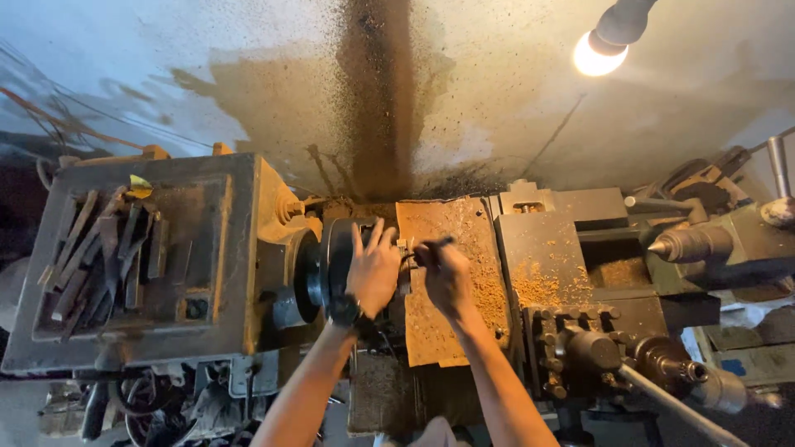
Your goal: Machining and inspecting centrifugal clutch components using a lathe and bench grinder in a workshop.
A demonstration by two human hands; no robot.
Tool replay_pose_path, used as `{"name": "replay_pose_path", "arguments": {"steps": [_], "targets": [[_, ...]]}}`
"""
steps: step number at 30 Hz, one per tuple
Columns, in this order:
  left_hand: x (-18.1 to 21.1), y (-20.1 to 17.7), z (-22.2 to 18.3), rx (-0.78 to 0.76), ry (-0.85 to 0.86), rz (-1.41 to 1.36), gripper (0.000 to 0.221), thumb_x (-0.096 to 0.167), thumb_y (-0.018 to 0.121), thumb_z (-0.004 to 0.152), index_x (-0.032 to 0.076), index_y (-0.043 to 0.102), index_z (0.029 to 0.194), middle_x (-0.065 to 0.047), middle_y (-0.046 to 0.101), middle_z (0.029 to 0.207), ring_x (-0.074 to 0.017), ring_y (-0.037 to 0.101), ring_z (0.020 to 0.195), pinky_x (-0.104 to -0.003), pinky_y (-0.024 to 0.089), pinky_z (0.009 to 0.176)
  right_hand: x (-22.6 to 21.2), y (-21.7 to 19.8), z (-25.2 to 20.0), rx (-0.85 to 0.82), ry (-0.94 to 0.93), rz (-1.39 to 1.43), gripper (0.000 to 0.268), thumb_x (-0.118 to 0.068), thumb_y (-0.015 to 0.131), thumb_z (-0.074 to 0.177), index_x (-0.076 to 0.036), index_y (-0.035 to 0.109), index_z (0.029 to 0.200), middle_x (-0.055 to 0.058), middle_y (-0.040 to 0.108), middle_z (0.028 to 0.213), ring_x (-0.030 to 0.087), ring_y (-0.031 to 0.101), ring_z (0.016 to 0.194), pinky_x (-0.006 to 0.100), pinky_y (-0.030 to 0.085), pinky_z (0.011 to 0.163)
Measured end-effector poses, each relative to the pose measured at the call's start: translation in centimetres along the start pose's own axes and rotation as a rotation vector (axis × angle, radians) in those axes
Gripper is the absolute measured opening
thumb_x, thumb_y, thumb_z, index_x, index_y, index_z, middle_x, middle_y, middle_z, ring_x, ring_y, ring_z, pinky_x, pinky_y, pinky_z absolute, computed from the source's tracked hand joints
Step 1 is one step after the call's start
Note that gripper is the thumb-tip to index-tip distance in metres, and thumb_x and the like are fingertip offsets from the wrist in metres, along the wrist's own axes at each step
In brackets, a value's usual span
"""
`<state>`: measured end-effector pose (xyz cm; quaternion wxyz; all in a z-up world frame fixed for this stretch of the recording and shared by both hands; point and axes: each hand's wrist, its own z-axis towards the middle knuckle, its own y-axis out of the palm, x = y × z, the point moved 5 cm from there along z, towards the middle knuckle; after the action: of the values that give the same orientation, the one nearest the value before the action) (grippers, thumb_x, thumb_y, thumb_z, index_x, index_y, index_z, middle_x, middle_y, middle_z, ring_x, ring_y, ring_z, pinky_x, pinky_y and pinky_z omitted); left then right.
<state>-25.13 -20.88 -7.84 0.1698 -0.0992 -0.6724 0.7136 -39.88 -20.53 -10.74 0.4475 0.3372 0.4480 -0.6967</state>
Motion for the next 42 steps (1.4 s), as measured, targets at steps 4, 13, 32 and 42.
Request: {"name": "replay_pose_path", "arguments": {"steps": [4,13,32,42], "targets": [[-0.5,2.0,0.6,0.028,0.041,-0.037,0.02,0.008,0.063,0.085,0.003,0.075,0.099,-0.016,0.062,0.128,-0.0382,0.043,0.14,-0.071,0.02,0.116,-2.2,1.1,2.5,-0.207,-0.214,-0.183,0.013,-0.01,0.064,0.1,0.001,0.065,0.093,0.018,0.069,0.083,0.034,0.067,0.072,0.042,0.052,0.064],[-1.2,5.4,0.4,0.046,-0.034,-0.092,0.025,0.016,0.054,0.098,0.005,0.075,0.105,-0.013,0.061,0.132,-0.0336,0.042,0.141,-0.066,0.019,0.12,6.1,3.5,1.6,-0.154,-0.098,-0.172,0.027,-0.01,0.071,0.099,0.003,0.056,0.081,0.021,0.063,0.075,0.037,0.063,0.067,0.043,0.048,0.063],[-21.9,-13.1,-25.0,0.506,-0.356,0.006,0.021,0.004,0.07,0.083,0.01,0.075,0.103,-0.011,0.061,0.137,-0.0319,0.05,0.136,-0.052,0.036,0.114,-6.3,-3.1,5.0,0.091,-0.117,0.062,0.028,-0.013,0.053,0.117,0.002,0.065,0.096,0.008,0.068,0.088,0.02,0.063,0.077,0.032,0.049,0.074],[-20.7,-10.2,-34.2,0.975,-0.566,-0.583,0.039,0.004,0.069,0.093,0.007,0.066,0.132,-0.013,0.069,0.133,-0.0278,0.069,0.12,-0.04,0.059,0.102,-24.3,23.7,2.0,-0.711,-0.514,-0.159,0.071,0.018,0.058,0.076,-0.015,0.066,0.138,0.005,0.049,0.153,0.028,0.05,0.138,0.037,0.048,0.11]]}}
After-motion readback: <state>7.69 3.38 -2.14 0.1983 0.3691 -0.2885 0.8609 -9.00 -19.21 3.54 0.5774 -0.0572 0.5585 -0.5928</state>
